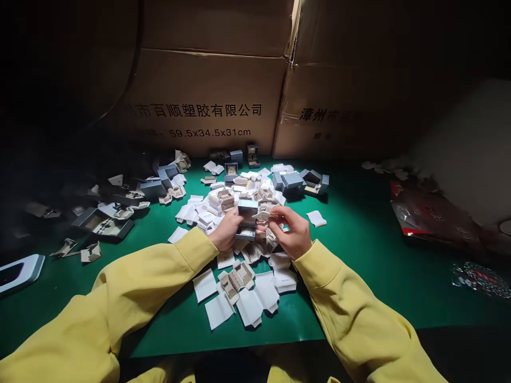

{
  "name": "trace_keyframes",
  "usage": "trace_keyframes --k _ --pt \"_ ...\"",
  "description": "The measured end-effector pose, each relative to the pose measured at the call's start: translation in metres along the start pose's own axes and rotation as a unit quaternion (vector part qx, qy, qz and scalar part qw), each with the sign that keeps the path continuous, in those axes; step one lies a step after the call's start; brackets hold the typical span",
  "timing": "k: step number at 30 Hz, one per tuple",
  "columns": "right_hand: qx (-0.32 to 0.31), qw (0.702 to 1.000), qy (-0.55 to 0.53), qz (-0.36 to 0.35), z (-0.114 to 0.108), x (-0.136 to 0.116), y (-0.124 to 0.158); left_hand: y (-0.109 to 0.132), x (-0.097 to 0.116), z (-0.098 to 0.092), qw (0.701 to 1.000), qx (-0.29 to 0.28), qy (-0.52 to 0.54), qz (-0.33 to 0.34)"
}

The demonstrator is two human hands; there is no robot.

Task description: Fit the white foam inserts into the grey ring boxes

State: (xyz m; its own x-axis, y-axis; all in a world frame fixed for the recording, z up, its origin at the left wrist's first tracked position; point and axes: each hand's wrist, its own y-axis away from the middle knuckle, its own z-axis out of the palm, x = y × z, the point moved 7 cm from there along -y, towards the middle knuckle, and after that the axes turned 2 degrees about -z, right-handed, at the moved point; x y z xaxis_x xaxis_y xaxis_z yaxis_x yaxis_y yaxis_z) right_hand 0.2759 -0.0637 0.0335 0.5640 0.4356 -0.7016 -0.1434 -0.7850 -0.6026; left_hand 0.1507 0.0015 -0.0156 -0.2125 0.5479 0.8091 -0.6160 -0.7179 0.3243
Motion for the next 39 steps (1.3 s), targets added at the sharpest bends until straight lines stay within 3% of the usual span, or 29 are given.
trace_keyframes --k 4,7,14,20,27,35,39 --pt "-0.043 0.996 0.013 -0.079 0.005 -0.016 0.000 -0.002 0.000 0.001 1.000 -0.008 -0.007 0.007" --pt "-0.036 0.995 0.037 -0.084 0.002 -0.018 -0.004 -0.003 -0.002 0.002 1.000 -0.018 0.003 0.003" --pt "0.023 0.999 0.019 0.038 -0.007 0.004 -0.005 -0.004 0.004 -0.010 0.999 0.012 0.043 0.030" --pt "-0.015 0.993 -0.059 0.104 0.003 0.012 -0.003 -0.004 0.002 -0.010 0.999 0.024 0.024 0.027" --pt "0.055 0.992 -0.064 0.094 -0.003 0.016 -0.002 -0.003 -0.006 0.002 0.999 -0.029 -0.033 -0.020" --pt "-0.005 1.000 -0.011 0.008 0.003 0.002 -0.002 -0.005 -0.009 0.001 0.997 -0.055 -0.043 -0.024" --pt "-0.014 1.000 0.018 0.014 0.005 0.001 -0.003 -0.003 -0.007 0.004 0.997 -0.066 -0.030 -0.020"
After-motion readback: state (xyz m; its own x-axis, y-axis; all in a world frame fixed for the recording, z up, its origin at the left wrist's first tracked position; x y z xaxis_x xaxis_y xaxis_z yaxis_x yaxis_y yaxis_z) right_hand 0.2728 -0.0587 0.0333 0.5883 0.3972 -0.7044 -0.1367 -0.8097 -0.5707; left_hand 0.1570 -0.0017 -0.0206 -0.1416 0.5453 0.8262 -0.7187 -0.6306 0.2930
